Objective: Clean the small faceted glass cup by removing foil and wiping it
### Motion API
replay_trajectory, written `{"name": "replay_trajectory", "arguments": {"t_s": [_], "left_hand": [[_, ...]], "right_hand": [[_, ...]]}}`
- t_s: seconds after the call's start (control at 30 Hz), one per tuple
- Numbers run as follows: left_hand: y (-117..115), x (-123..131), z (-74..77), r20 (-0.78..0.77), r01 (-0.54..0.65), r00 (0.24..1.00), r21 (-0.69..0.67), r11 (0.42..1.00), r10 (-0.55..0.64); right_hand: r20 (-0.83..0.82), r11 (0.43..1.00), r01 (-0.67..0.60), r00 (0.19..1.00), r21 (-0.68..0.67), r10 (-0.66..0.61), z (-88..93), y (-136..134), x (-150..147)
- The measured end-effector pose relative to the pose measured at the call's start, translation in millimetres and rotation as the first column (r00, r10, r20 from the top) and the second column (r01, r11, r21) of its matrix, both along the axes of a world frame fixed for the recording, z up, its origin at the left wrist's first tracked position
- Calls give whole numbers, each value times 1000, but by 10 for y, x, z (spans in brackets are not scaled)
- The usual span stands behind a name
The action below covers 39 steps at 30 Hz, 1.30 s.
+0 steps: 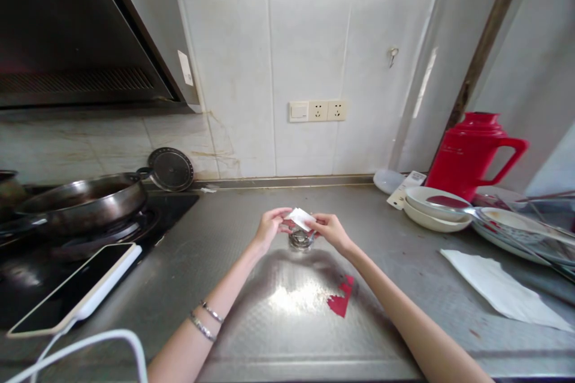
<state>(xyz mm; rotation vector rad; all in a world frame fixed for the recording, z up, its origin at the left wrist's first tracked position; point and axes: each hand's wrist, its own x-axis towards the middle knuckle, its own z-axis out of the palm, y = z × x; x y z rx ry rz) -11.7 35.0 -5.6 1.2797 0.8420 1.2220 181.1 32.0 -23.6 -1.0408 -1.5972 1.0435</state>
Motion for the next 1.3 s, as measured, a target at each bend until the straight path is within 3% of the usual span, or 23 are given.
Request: {"name": "replay_trajectory", "arguments": {"t_s": [0.1,0.3,0.5,0.8,0.9,1.0,1.07,1.13,1.23,1.3], "left_hand": [[-26,12,24,39,2,999,-31,1000,-1],[-86,54,18,-107,142,984,13,990,-140],[-66,61,-27,-116,2,993,39,999,3],[-102,126,-52,-129,-81,987,97,992,93],[-62,100,-77,-182,-143,967,188,972,177],[5,75,-174,-296,-202,908,308,930,295],[36,76,-274,-404,-157,871,308,938,279],[55,95,-382,-487,-96,844,275,957,225],[82,135,-527,-539,-44,826,231,972,165],[106,157,-602,-536,-29,831,228,973,150]], "right_hand": [[-33,1000,3,999,0,-3,-19,9,2],[-40,1000,-19,999,1,19,31,-54,-34],[-103,1000,-11,995,-7,11,142,-163,-78],[-31,991,36,999,125,-32,80,-164,-195],[-10,965,148,989,218,-149,110,-125,-102],[93,876,283,935,389,-343,152,-86,2],[243,810,219,883,544,-402,163,-69,39],[443,763,14,808,646,-389,158,-67,49],[690,727,-295,646,621,-327,147,-97,55],[763,719,-395,578,571,-288,156,-132,77]]}}
